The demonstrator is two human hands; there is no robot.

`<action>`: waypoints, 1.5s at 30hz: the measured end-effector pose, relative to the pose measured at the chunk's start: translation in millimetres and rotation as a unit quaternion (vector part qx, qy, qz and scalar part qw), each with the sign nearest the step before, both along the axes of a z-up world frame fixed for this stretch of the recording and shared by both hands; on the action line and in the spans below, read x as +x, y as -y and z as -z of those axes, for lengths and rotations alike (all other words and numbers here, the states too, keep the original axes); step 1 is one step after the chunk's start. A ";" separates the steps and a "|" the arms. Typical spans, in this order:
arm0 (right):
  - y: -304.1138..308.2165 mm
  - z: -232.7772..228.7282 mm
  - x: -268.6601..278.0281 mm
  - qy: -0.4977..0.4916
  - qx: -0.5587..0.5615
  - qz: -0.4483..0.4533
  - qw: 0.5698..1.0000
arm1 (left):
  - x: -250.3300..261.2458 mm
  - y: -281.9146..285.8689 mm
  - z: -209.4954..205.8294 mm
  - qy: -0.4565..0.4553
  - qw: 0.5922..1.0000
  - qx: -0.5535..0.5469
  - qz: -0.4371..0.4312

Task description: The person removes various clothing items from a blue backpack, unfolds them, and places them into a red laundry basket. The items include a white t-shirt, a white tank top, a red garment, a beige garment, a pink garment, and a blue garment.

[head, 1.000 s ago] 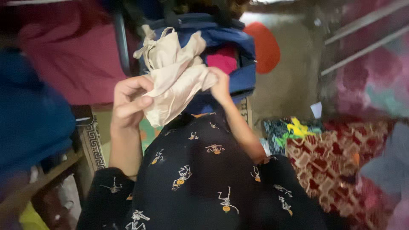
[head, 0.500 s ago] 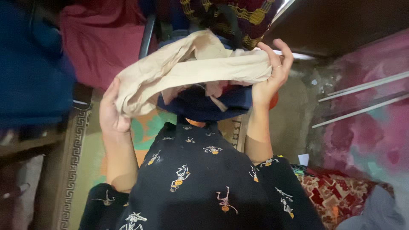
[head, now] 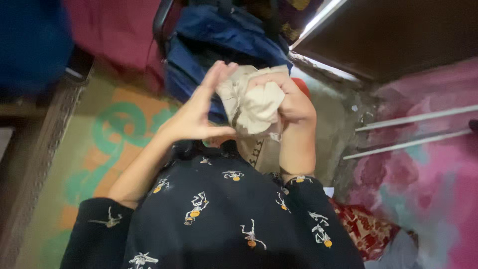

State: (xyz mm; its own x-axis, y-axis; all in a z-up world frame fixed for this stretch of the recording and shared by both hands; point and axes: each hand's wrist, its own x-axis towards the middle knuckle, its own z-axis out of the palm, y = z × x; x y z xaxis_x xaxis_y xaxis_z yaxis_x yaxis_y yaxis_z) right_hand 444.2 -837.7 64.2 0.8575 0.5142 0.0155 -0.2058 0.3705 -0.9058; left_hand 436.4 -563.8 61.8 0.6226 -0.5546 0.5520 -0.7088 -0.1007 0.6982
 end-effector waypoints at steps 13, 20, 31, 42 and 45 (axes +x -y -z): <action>-80.7 -5.8 54.7 -0.144 0.253 -0.114 0.950 | -105.2 -84.1 -19.5 -0.026 0.992 0.015 -0.121; -201.3 19.2 66.5 0.119 -0.103 0.049 0.986 | -176.4 -132.9 3.8 -0.349 0.891 -0.202 -0.208; -295.8 20.4 -148.4 0.097 -0.111 -0.208 0.967 | -276.3 -219.0 31.3 -0.354 0.763 -0.493 -0.225; -380.0 20.5 -215.7 0.227 -0.291 -0.103 0.924 | -330.6 -269.1 31.8 -0.335 0.816 -0.320 -0.346; -390.4 34.3 -225.5 0.137 -0.248 -0.157 0.946 | -339.4 -280.3 31.5 -0.365 0.788 -0.265 -0.419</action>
